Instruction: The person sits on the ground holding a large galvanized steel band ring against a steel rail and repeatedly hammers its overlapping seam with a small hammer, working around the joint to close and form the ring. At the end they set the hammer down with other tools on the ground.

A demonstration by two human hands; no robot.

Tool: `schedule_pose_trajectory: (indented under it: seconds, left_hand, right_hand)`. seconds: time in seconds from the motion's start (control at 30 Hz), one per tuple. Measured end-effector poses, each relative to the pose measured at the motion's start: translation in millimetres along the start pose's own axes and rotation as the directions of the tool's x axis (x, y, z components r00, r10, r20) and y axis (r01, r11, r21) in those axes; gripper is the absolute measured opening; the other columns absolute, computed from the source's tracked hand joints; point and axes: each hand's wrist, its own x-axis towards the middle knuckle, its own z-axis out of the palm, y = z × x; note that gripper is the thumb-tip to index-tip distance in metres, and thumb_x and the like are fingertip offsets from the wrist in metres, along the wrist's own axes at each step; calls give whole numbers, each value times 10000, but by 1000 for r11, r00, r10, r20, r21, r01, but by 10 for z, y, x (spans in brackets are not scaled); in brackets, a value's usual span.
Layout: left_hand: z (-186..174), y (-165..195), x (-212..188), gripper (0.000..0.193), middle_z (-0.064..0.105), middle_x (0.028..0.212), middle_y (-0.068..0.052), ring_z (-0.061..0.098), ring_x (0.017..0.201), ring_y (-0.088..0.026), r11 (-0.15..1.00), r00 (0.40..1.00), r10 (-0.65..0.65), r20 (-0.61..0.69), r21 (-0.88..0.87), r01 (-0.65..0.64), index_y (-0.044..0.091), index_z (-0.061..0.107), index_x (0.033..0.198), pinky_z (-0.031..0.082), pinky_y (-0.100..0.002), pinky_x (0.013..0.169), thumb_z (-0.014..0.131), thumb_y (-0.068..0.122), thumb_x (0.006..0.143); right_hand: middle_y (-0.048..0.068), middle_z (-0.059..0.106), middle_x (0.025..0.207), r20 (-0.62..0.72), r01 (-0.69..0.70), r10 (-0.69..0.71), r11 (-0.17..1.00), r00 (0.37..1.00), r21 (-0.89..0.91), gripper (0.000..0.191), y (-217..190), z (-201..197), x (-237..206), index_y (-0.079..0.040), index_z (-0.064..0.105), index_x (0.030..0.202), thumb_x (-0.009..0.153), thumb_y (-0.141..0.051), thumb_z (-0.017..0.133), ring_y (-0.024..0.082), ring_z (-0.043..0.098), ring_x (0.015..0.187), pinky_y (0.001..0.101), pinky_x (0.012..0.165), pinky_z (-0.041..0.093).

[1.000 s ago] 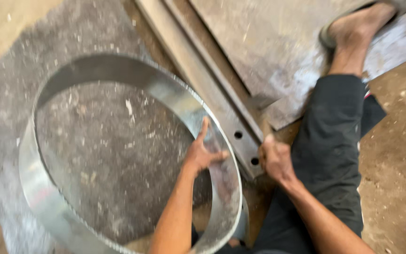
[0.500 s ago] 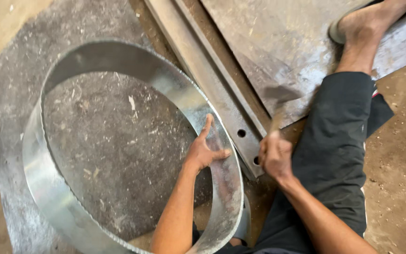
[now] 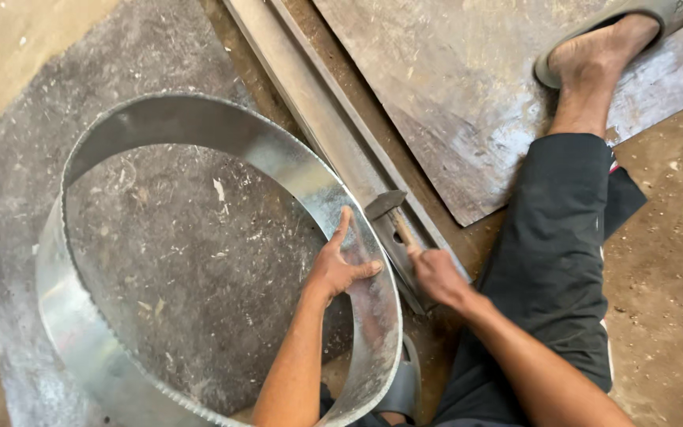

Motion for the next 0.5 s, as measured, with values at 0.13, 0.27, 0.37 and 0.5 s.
schedule_pose_trajectory:
  seconds: [0.13,0.27,0.37,0.5]
  left_hand:
    - [-17,29,-27,1325,418,1634,-57,433,1464,-203,998,998,-56,-1,38,56,354,180,1618,367,-362,1176,967,321,553]
    - [-12,5,-43,1323,449,1625,-63,436,1471,-200,999,999,-41,-4,-18,41,344,190,1632,347,-341,1181,966,295,562]
    - [35,-19,-6,1330,432,1630,-30,415,1455,-190,996,996,-88,-12,-23,87,371,221,1617,348,-326,1160,975,277,526]
    - [66,-74,-59,1315,398,1650,-54,421,1493,-212,1000,999,2,-53,-27,-3,329,162,1627,370,-353,1173,964,334,585]
  right_hand:
    - [94,464,517,62,-389,415,777,908,495,605,-38,7,-3,28,555,640,1071,-391,482,186,440,439,409,432,340]
    - [147,479,524,40,-179,174,959,984,222,630,-8,-36,-23,54,563,643,1068,-399,461,216,496,454,421,496,402]
    - [205,444,541,41,-165,161,982,986,91,641,37,-77,1,88,544,636,1057,-393,500,238,434,483,459,503,391]
    - [277,419,591,127,-256,249,966,960,40,612,71,-136,-48,92,531,666,1060,-373,476,279,385,514,522,508,385]
